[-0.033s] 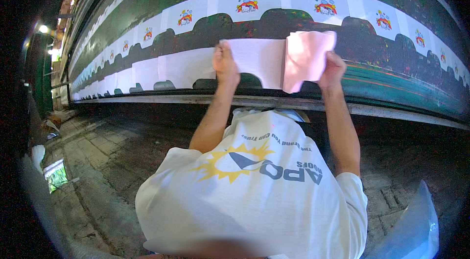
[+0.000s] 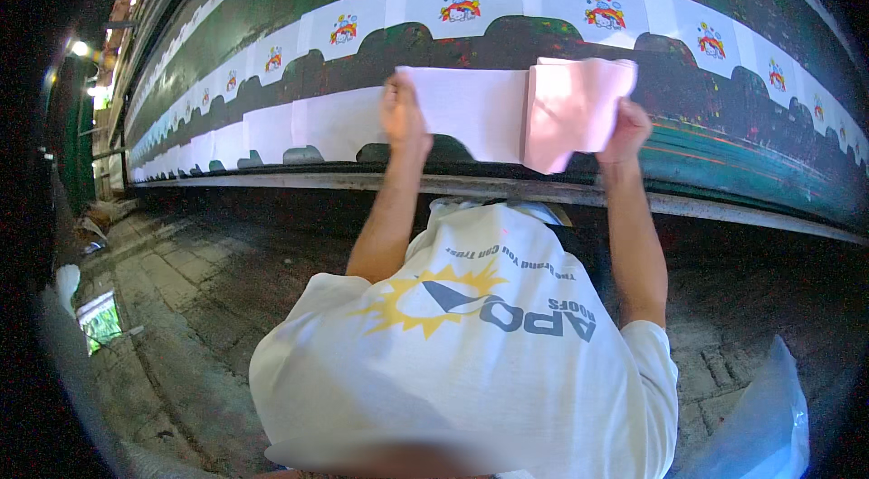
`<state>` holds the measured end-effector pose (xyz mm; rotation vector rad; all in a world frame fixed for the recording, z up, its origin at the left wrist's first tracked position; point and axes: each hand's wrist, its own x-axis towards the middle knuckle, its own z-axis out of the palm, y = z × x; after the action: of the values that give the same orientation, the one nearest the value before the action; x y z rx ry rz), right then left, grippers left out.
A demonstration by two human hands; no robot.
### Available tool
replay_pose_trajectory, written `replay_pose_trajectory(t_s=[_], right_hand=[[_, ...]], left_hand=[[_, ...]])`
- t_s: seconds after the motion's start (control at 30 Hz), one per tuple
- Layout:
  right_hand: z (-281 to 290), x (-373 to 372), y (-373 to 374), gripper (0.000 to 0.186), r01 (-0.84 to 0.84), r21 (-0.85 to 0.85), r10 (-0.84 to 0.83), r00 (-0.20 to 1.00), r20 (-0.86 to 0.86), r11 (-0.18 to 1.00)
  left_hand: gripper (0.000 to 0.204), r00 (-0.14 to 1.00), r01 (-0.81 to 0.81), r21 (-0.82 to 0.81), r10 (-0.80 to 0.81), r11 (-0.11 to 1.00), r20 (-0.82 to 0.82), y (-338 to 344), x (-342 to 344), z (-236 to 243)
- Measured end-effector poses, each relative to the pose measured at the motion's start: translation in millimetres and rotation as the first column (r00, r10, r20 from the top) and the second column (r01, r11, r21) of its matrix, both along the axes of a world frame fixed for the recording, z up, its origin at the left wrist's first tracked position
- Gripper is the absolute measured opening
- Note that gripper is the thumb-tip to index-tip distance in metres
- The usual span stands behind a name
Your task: The person applies a series of white stickers with cartoon characters onto a green painted surface. They peel each sticker from its backing and smooth it down with a pink cloth, working sequentially along a horizontal line.
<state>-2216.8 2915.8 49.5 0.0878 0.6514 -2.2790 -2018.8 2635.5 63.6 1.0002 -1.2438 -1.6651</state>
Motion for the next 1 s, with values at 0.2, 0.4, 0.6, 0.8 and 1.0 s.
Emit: replay_pose_trajectory(t_s=[0.2, 0.4, 0.6, 0.8, 1.0], right_hand=[[-9.8, -32.1, 54.5, 0.053, 0.109, -0.117, -0.119, 0.989, -0.084, 0.987], [-11.3, -28.2, 52.4, 0.057, 0.186, -0.047, -0.189, 0.98, -0.067, 0.981], [-16.2, -27.1, 56.1, 0.058, 0.24, 0.011, -0.238, 0.968, -0.081, 0.971], [12.1, -28.3, 55.7, 0.052, 0.301, 0.095, -0.28, 0.943, -0.181, 0.949], [40.0, -47.6, 78.9, 0.055, 0.358, 0.168, -0.301, 0.909, -0.287, 0.919]], left_hand=[[0.027, 0.969, -0.245, 0.037, 0.245, 0.969, -0.003, -86.1, 78.2, 117.8], [0.034, 0.983, -0.181, -0.206, 0.17, 0.962, -0.07, -121.8, 106.0, 175.7], [0.021, 0.995, 0.101, -0.398, -0.09, 0.912, 0.047, -115.5, 82.7, 143.1], [0.017, 0.923, 0.378, -0.319, -0.328, 0.869, 0.202, -47.4, 26.2, 81.9], [0.014, 0.891, 0.453, -0.618, -0.337, 0.643, 0.303, 9.5, -25.2, 29.7]])
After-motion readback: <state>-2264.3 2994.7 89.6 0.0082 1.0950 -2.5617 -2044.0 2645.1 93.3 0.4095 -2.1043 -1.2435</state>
